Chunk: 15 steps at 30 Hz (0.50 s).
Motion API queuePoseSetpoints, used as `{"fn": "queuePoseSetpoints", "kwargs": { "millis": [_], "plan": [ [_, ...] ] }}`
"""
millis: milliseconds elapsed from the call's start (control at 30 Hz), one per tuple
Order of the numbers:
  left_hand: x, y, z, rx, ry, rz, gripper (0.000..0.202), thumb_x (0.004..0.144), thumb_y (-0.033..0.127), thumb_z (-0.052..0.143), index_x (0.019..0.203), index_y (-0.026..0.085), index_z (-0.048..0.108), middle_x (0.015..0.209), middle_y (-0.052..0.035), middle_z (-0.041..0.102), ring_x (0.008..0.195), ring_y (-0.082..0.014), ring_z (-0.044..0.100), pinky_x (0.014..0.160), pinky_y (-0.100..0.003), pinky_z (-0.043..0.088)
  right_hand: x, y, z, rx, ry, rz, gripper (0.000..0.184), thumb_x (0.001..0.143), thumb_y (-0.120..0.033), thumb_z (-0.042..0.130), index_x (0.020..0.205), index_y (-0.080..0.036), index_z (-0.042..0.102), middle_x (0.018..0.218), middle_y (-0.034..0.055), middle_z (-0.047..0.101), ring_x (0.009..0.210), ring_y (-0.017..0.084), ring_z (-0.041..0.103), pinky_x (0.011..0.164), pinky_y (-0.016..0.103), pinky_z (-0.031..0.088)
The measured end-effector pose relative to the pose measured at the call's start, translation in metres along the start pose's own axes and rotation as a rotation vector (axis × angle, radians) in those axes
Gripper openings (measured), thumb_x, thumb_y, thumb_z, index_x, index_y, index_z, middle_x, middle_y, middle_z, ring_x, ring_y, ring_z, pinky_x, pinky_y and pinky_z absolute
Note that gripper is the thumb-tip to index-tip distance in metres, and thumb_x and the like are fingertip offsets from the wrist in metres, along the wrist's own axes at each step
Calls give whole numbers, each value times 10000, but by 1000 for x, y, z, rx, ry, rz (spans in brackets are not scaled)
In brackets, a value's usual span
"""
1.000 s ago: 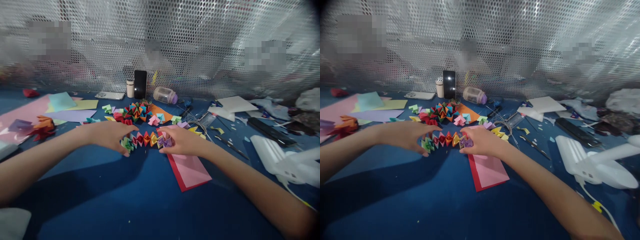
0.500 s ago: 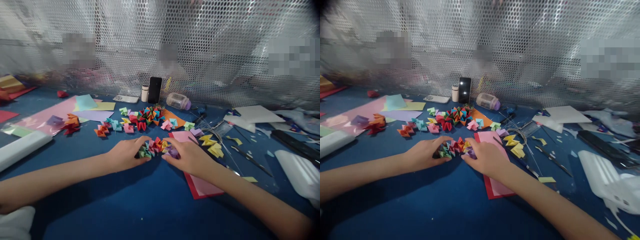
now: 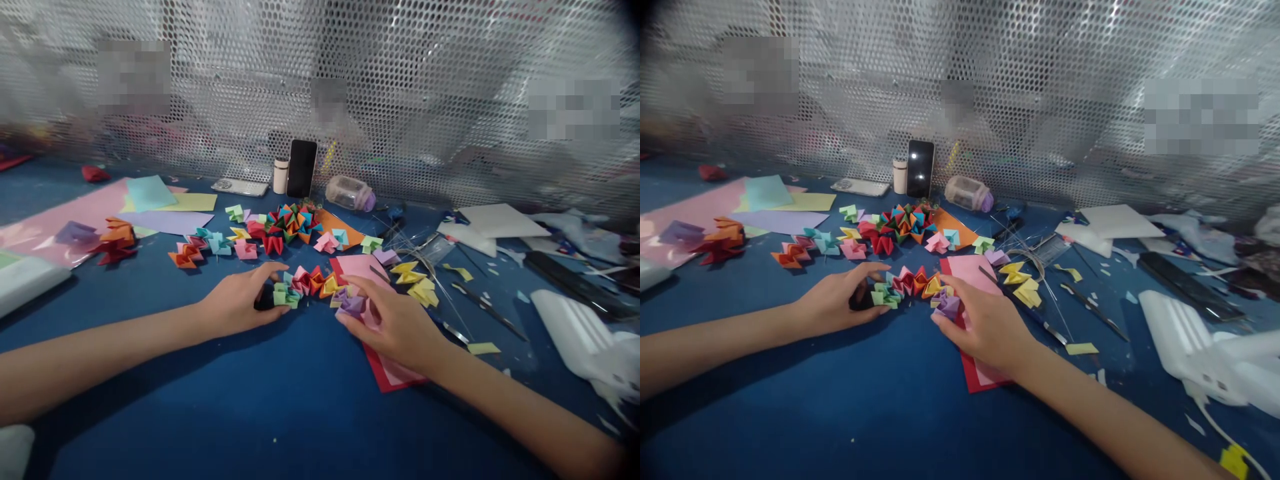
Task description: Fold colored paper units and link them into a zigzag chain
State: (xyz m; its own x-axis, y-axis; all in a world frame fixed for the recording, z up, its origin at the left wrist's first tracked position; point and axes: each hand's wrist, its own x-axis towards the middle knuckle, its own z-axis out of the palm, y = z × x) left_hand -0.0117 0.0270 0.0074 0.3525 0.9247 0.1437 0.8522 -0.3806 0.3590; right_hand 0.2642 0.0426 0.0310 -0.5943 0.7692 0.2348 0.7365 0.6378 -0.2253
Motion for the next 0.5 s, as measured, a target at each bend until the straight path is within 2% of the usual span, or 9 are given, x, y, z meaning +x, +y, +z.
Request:
{"fn": "queuePoseSetpoints", "kwargs": {
  "millis": [133, 300, 400, 500],
  "plan": [
    [1, -3, 1, 6, -5, -3, 485, 872, 439, 508, 1285, 206, 407, 667, 22, 589, 557, -150, 588, 516, -235, 407, -4, 6, 13, 83, 112, -49, 327, 907, -335, 482, 1185, -183, 562, 997, 70, 719, 813, 189, 694, 724, 310, 537],
    [1, -8, 3, -32, 36, 67, 345, 866, 424, 568, 1153, 242, 502, 747, 25, 611, 583, -123, 582, 545, -224, 412, -4, 13, 24, 122, 104, -84, 216, 929, -331, 494, 1078, -228, 612, 1031, 30, 725, 910, 177, 694, 805, 301, 535],
    [0, -9, 4, -56, 50, 98, 272, 867, 400, 583, 1081, 243, 525, 747, 34, 604, 587, -112, 573, 551, -220, 406, -6, 14, 24, 102, 95, -152, 218, 930, -345, 498, 1073, -225, 609, 1058, 27, 718, 940, 177, 688, 832, 306, 531],
    [0, -8, 4, -118, 26, 66, 342, 846, 418, 600, 1107, 228, 488, 739, 36, 595, 576, -112, 561, 539, -223, 408, -8, 14, 24, 68, 106, -187, 370, 866, -428, 582, 1160, -206, 553, 1065, 57, 704, 939, 206, 683, 814, 337, 541]
  ]
}}
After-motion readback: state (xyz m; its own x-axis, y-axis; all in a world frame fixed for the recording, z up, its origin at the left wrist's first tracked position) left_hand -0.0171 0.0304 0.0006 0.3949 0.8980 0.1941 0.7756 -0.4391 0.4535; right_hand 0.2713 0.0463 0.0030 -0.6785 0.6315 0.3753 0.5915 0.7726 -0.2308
